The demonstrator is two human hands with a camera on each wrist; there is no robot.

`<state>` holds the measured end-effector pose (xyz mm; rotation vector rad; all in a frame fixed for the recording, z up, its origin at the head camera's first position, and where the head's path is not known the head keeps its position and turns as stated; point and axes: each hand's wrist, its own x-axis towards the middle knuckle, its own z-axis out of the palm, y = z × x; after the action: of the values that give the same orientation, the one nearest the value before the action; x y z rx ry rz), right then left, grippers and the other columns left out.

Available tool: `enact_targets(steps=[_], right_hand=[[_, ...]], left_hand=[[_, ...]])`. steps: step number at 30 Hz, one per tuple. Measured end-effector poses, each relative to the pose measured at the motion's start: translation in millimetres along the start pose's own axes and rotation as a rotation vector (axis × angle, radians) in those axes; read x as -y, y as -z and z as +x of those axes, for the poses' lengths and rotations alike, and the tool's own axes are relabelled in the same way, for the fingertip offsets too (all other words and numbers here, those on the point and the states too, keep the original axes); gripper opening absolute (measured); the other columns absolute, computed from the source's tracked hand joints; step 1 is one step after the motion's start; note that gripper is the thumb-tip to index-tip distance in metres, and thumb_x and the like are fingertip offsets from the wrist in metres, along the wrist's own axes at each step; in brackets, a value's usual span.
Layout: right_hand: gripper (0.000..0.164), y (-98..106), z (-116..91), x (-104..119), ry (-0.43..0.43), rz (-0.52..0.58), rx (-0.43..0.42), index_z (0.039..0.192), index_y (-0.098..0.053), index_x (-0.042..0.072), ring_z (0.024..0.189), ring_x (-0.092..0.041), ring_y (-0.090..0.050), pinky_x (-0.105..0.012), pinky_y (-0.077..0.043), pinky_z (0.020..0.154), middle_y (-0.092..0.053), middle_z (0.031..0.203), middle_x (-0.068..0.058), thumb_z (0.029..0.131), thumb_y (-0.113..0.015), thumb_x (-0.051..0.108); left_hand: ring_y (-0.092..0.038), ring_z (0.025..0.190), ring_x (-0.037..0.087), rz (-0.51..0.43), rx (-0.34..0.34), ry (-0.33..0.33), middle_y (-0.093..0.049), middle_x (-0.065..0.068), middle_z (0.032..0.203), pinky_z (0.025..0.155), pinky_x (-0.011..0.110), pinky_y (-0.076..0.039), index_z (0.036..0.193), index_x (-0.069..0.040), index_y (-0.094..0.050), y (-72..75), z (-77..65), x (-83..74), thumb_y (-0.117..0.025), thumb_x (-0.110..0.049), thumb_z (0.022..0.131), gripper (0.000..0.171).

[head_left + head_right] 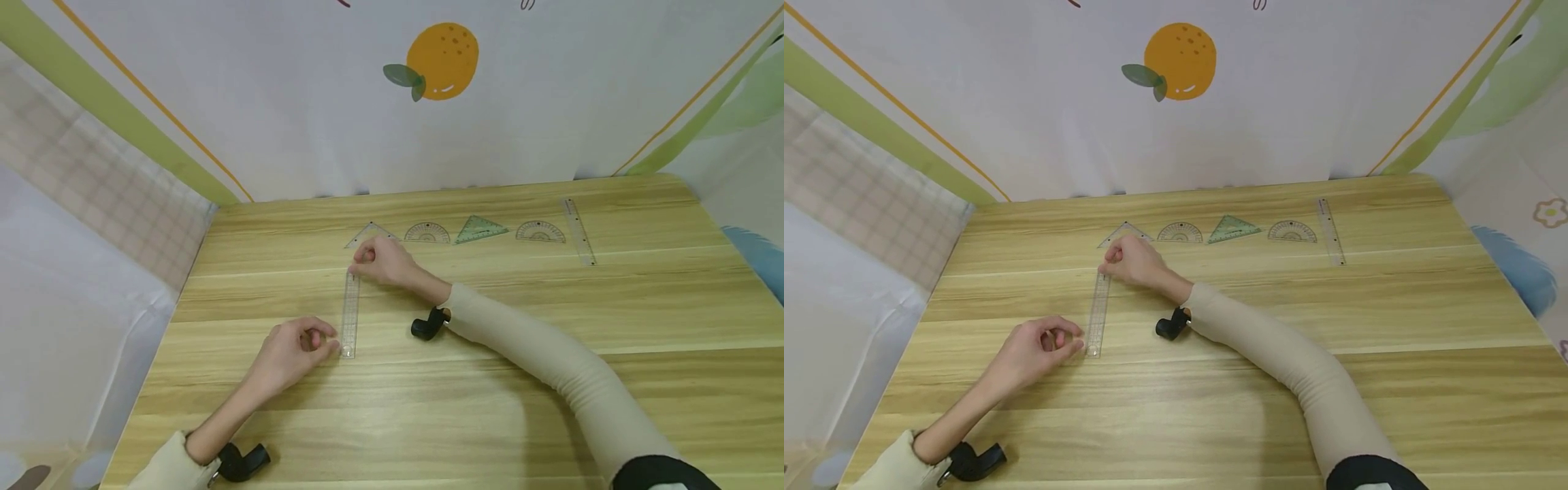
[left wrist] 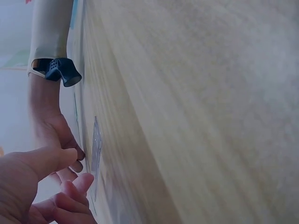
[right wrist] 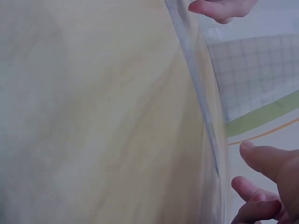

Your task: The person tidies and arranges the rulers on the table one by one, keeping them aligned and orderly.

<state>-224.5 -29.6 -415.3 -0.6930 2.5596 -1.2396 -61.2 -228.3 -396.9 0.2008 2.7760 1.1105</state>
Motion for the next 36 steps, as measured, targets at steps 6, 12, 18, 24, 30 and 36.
enact_targets(steps=[6, 12, 18, 24, 30, 36], right_hand=[[0.033, 4.8, 0.0, -3.0, 0.039, 0.059, 0.001, 0.110, -0.075, 0.004, 0.067, -0.014, -0.043, -0.027, -0.036, 0.064, -0.053, 0.081, -0.005, 0.087, -0.084, 0.026], [0.037, 6.3, -0.4, -5.7, 0.069, 0.107, 0.018, 0.114, -0.073, 0.003, 0.071, -0.015, -0.046, -0.027, -0.038, 0.066, -0.054, 0.081, -0.005, 0.086, -0.085, 0.025], [0.040, 8.6, -1.2, -11.5, 0.113, 0.177, 0.047, 0.115, -0.071, 0.001, 0.071, -0.017, -0.047, -0.028, -0.040, 0.066, -0.053, 0.078, -0.005, 0.086, -0.085, 0.023], [0.035, 11.5, -4.0, -18.8, 0.139, 0.240, 0.079, 0.116, -0.070, 0.001, 0.079, -0.018, -0.050, -0.028, -0.043, 0.071, -0.054, 0.080, -0.005, 0.088, -0.083, 0.020], [0.027, 16.7, -9.1, -24.4, 0.189, 0.275, 0.126, 0.111, -0.068, 0.000, 0.074, -0.017, -0.051, -0.026, -0.045, 0.068, -0.054, 0.082, -0.006, 0.093, -0.078, 0.017], [0.021, 22.1, -14.4, -30.0, 0.205, 0.298, 0.146, 0.109, -0.067, -0.001, 0.070, -0.016, -0.052, -0.027, -0.046, 0.066, -0.054, 0.082, -0.006, 0.095, -0.075, 0.013]], left_hand=[[-0.048, 0.058, 0.014, 0.002, -0.008, -0.019, -0.056, -0.003, 0.075, 0.049, 0.026, -0.038, 0.101, -0.007, -0.074, 1.9, 1.5, -0.5, -0.082, -0.012, 0.087, 0.017], [-0.045, 0.055, 0.011, -0.011, -0.020, -0.063, -0.057, -0.002, 0.076, 0.046, 0.025, -0.037, 0.105, -0.005, -0.073, 4.2, 5.8, 2.2, -0.081, -0.014, 0.089, 0.020], [-0.048, 0.054, 0.012, -0.036, -0.031, -0.088, -0.057, -0.001, 0.075, 0.046, 0.025, -0.038, 0.108, -0.005, -0.072, 6.6, 13.1, 5.0, -0.081, -0.014, 0.089, 0.023], [-0.048, 0.055, 0.014, -0.078, -0.010, -0.089, -0.056, 0.002, 0.078, 0.047, 0.026, -0.038, 0.113, -0.004, -0.071, 10.0, 21.1, 4.4, -0.078, -0.015, 0.092, 0.025], [-0.048, 0.057, 0.014, -0.139, 0.009, -0.114, -0.058, 0.004, 0.080, 0.048, 0.025, -0.038, 0.116, -0.001, -0.069, 14.6, 30.7, 3.8, -0.071, -0.014, 0.097, 0.023], [-0.048, 0.059, 0.015, -0.156, 0.000, -0.104, -0.060, 0.006, 0.083, 0.050, 0.026, -0.038, 0.117, -0.001, -0.069, 15.4, 40.5, 1.6, -0.066, -0.019, 0.100, 0.024]])
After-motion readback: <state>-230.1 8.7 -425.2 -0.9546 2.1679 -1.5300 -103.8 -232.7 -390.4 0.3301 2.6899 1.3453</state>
